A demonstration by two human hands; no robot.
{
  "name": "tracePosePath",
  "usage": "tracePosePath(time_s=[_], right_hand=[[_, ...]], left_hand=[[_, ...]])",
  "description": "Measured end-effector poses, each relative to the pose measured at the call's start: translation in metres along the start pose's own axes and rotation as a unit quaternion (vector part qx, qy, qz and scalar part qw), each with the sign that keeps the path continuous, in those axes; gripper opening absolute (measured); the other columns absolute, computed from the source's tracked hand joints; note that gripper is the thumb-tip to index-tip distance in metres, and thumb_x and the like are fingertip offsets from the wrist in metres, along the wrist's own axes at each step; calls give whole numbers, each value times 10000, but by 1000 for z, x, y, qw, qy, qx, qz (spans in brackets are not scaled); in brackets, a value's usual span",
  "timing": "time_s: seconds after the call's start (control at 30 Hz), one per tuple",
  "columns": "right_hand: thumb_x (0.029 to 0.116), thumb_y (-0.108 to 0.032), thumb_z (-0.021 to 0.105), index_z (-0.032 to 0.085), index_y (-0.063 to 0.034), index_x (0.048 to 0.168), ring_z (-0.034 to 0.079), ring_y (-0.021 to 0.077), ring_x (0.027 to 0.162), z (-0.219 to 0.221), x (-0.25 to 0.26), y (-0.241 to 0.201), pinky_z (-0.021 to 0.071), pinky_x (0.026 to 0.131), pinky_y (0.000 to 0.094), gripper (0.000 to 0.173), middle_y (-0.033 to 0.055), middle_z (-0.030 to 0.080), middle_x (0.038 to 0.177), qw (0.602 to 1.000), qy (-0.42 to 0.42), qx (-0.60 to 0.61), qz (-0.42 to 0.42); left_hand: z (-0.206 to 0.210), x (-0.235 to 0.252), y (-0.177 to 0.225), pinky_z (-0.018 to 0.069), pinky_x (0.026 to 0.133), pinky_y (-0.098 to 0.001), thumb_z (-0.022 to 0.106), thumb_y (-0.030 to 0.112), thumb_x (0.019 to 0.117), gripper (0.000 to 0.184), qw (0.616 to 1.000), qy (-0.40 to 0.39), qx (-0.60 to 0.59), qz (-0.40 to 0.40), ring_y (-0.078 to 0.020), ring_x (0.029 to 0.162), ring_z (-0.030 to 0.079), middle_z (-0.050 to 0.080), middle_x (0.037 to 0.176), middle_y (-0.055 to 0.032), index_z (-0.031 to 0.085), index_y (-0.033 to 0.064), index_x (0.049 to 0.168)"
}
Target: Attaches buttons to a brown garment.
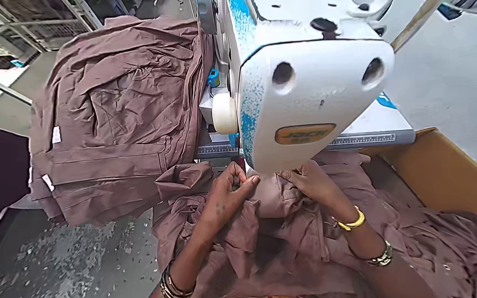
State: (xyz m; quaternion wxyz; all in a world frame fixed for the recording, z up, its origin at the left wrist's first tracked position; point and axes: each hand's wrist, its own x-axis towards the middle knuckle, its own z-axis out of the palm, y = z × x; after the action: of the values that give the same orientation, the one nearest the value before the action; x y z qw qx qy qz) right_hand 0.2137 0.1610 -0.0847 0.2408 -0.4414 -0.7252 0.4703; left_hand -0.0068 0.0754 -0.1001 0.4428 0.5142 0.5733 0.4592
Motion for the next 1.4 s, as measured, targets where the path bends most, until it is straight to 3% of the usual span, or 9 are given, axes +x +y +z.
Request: tracePosePath(time_s=[0.43, 0.6, 0.73, 0.87, 0.93, 1.07, 1.2, 1.3, 1.4], right_hand=[[987, -312, 658, 669, -111, 954, 538, -96, 681, -8, 8, 4, 462, 661, 132, 204, -133, 597, 760, 999, -15, 0, -48], [974, -108, 629, 763, 8, 1014, 703, 353, 834, -53, 23, 35, 557, 735, 550, 182, 195, 712, 922, 924, 247, -272, -105], [958, -111, 674, 757, 6, 1060, 682, 413, 955, -63, 48, 53, 562, 757, 545, 176, 231, 680, 1022, 868, 276, -390, -137], [961, -132, 681, 745, 10, 1108, 651, 447, 987, -53, 61, 53, 529, 770, 558, 214, 245, 670, 1043, 862, 211, -435, -151], [957, -100, 671, 741, 14, 1057, 647, 455, 997, -51, 60, 54, 519, 769, 569, 167, 247, 668, 1048, 862, 200, -439, -156], [975, -144, 647, 724, 38, 989, 669, 442, 972, -56, 53, 57, 542, 798, 565, 198, 246, 679, 1010, 867, 232, -393, -200], [964, -131, 661, 712, 44, 973, 669, 312, 749, -54, 39, 42, 539, 696, 473, 183, 193, 686, 856, 909, 273, -263, -171], [946, -138, 684, 716, 2, 979, 576, 115, 653, -45, 31, 14, 483, 635, 291, 147, 97, 674, 791, 934, 259, -189, -159], [929, -139, 697, 721, 20, 929, 638, 172, 691, -29, 23, -6, 526, 658, 339, 160, 121, 692, 803, 924, 232, -218, -212]], left_hand=[[5, -1, -5, 472, 589, -204, 645, 325, 970, 249, 998, 21, 52, -19, -20, 611, 537, 549, 737, 60, 532, 104, 995], [-4, -43, -29, 527, 555, -210, 590, 441, 1000, 394, 990, -92, 78, 69, 6, 594, 585, 633, 737, 70, 644, 73, 1129], [3, -54, -35, 527, 594, -287, 530, 495, 1023, 492, 967, -109, 185, 137, -83, 594, 609, 642, 664, -26, 712, 57, 894], [-2, -52, -5, 464, 567, -118, 519, 291, 1071, 324, 979, -171, -67, 85, 73, 603, 551, 605, 669, 97, 682, 113, 856], [-8, -50, 0, 463, 573, -100, 523, 332, 1066, 303, 968, -210, -133, 25, 101, 622, 558, 616, 688, 159, 679, 199, 843], [-8, -48, -25, 503, 610, -298, 531, 422, 1035, 443, 974, -165, 146, 58, -71, 610, 596, 648, 671, -3, 747, 74, 867], [-2, -43, -16, 475, 552, -141, 597, 540, 969, 440, 994, -88, 44, 43, 79, 588, 550, 647, 705, 117, 740, 125, 952], [7, -32, 0, 424, 522, -130, 604, 495, 959, 376, 999, -39, 35, -8, 96, 552, 501, 579, 643, 165, 724, 167, 819], [9, -39, -4, 386, 460, -177, 580, 400, 1007, 419, 995, -44, 88, 32, 31, 481, 469, 507, 549, 94, 629, 140, 682]])
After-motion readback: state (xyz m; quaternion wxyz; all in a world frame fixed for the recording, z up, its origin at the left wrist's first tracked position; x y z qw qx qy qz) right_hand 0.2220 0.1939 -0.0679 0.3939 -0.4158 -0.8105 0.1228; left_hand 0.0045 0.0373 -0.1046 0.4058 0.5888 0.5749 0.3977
